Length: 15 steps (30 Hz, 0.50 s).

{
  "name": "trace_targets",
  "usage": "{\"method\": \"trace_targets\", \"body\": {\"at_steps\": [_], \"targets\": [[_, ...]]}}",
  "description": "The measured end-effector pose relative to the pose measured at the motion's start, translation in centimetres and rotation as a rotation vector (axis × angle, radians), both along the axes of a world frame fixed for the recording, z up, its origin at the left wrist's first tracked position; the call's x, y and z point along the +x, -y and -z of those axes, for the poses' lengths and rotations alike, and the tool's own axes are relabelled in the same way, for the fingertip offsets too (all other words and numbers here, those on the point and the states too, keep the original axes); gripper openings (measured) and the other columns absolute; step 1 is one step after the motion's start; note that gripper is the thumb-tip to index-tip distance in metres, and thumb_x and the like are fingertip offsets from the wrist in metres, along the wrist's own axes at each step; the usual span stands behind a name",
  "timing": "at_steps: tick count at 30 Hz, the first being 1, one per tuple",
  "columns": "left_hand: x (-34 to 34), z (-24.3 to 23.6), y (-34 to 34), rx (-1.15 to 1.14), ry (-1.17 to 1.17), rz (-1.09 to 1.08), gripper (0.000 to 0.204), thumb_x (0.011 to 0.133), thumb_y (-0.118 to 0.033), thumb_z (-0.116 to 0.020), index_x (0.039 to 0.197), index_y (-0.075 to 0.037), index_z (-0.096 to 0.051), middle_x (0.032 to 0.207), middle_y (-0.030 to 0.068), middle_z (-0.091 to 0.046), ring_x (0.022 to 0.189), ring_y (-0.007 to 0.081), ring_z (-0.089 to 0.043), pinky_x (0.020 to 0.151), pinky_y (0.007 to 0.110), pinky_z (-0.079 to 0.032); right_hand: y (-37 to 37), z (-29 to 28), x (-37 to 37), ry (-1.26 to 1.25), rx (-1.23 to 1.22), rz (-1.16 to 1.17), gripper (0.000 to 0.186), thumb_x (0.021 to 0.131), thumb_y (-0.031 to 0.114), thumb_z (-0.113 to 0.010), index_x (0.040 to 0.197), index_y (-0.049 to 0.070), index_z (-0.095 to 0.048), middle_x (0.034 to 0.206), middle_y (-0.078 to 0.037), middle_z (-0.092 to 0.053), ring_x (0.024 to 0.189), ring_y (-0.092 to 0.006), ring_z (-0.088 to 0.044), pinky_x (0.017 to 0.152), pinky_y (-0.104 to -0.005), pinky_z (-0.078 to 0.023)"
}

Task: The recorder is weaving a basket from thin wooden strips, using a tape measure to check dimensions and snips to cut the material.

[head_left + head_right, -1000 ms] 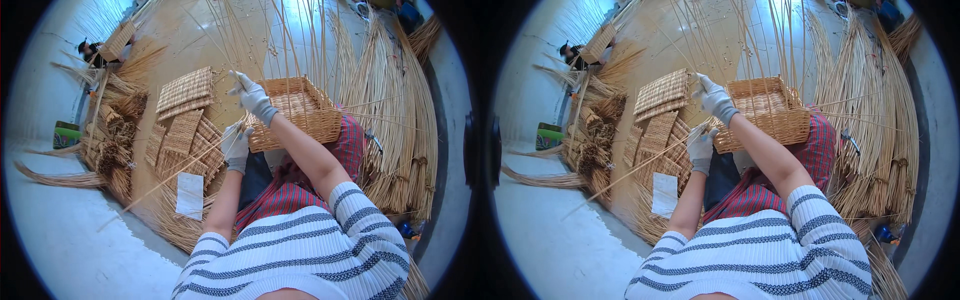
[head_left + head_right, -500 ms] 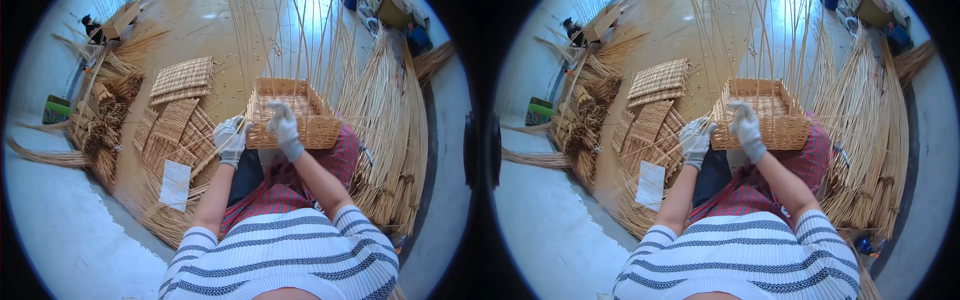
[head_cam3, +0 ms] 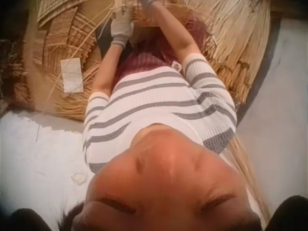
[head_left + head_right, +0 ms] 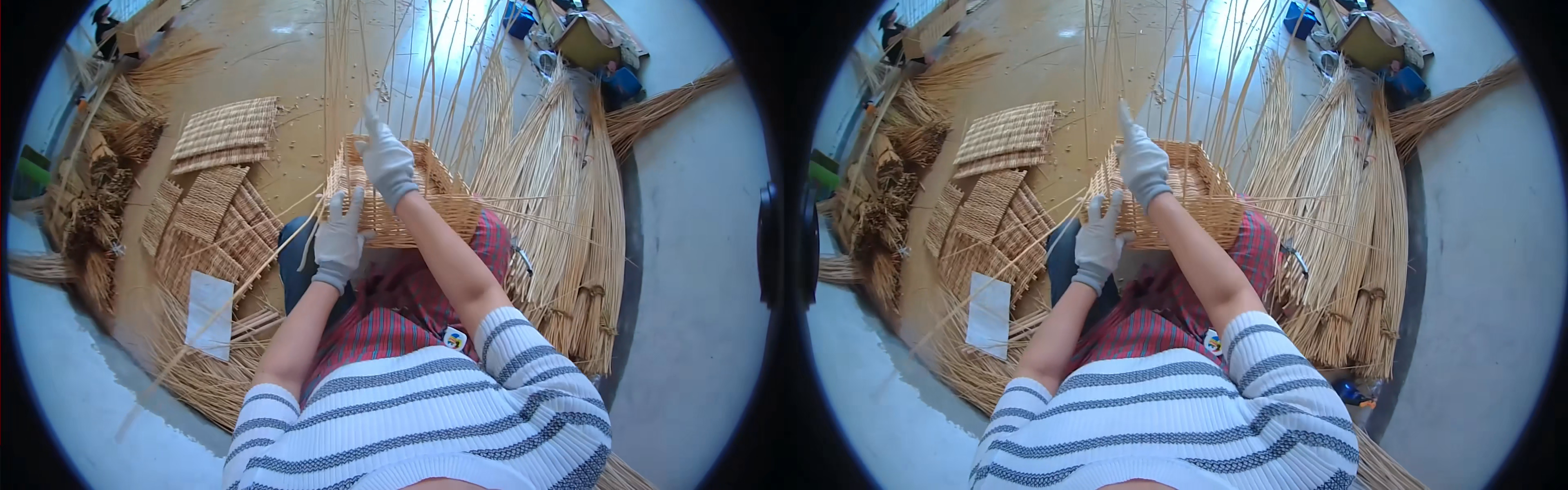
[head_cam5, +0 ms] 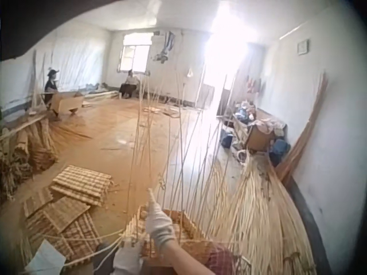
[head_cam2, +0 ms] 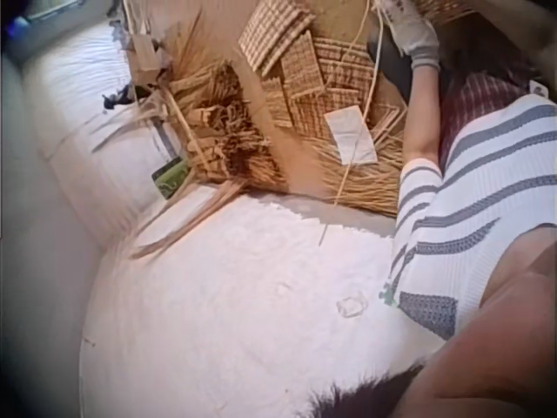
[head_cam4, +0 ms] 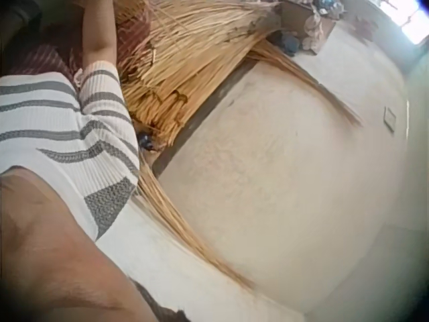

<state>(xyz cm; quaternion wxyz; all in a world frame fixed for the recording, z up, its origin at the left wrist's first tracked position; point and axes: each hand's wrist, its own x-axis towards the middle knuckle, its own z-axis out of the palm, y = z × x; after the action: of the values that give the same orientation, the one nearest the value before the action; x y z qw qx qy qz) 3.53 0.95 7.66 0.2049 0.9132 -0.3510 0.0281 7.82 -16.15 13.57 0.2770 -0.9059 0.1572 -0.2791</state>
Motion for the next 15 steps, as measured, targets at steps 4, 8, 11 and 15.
{"method": "trace_targets", "body": {"at_steps": [4,8,11,15], "targets": [[-0.6,-3.0,0.7,0.125,-0.246,-0.051,0.080,0.076,-0.032,-0.082,0.147,-0.021,-0.048,0.147,0.0171,-0.041,0.106,0.0381,-0.064,0.086,0.045,-0.055,2.4,3.5,-8.0,0.344,0.450,0.013,0.047,0.097,0.005,-0.056,0.142,0.012,-0.045,0.095,-0.013,-0.071,0.075,-0.0230,-0.067,0.068,-0.0363,-0.053],[-0.4,-1.5,2.9,-0.042,0.111,0.129,0.072,0.078,-0.032,-0.080,0.143,-0.018,-0.052,0.146,0.0145,-0.044,0.111,0.0354,-0.061,0.096,0.044,-0.048,3.4,5.8,-15.3,0.178,0.632,0.177,0.015,0.102,0.005,-0.054,0.114,0.004,-0.063,0.103,-0.008,-0.070,0.085,-0.0148,-0.064,0.082,-0.0284,-0.052],[-2.5,-2.6,5.9,0.027,0.045,0.210,0.077,0.083,-0.036,-0.075,0.151,-0.021,-0.041,0.145,0.0166,-0.048,0.098,0.0257,-0.066,0.088,0.041,-0.049,4.6,2.5,-10.6,0.257,0.163,0.020,0.026,0.098,0.005,-0.058,0.124,0.008,-0.064,0.111,-0.013,-0.070,0.104,-0.0231,-0.066,0.090,-0.0325,-0.051],[-3.0,-2.5,7.3,0.219,-0.131,0.115,0.079,0.084,-0.033,-0.076,0.153,-0.035,-0.037,0.134,0.0195,-0.049,0.080,0.0334,-0.066,0.073,0.046,-0.055,4.5,-1.5,-10.3,0.003,0.403,0.133,0.067,0.089,-0.005,-0.054,0.150,0.022,-0.047,0.116,-0.016,-0.069,0.098,-0.0286,-0.068,0.087,-0.0335,-0.051]]}}
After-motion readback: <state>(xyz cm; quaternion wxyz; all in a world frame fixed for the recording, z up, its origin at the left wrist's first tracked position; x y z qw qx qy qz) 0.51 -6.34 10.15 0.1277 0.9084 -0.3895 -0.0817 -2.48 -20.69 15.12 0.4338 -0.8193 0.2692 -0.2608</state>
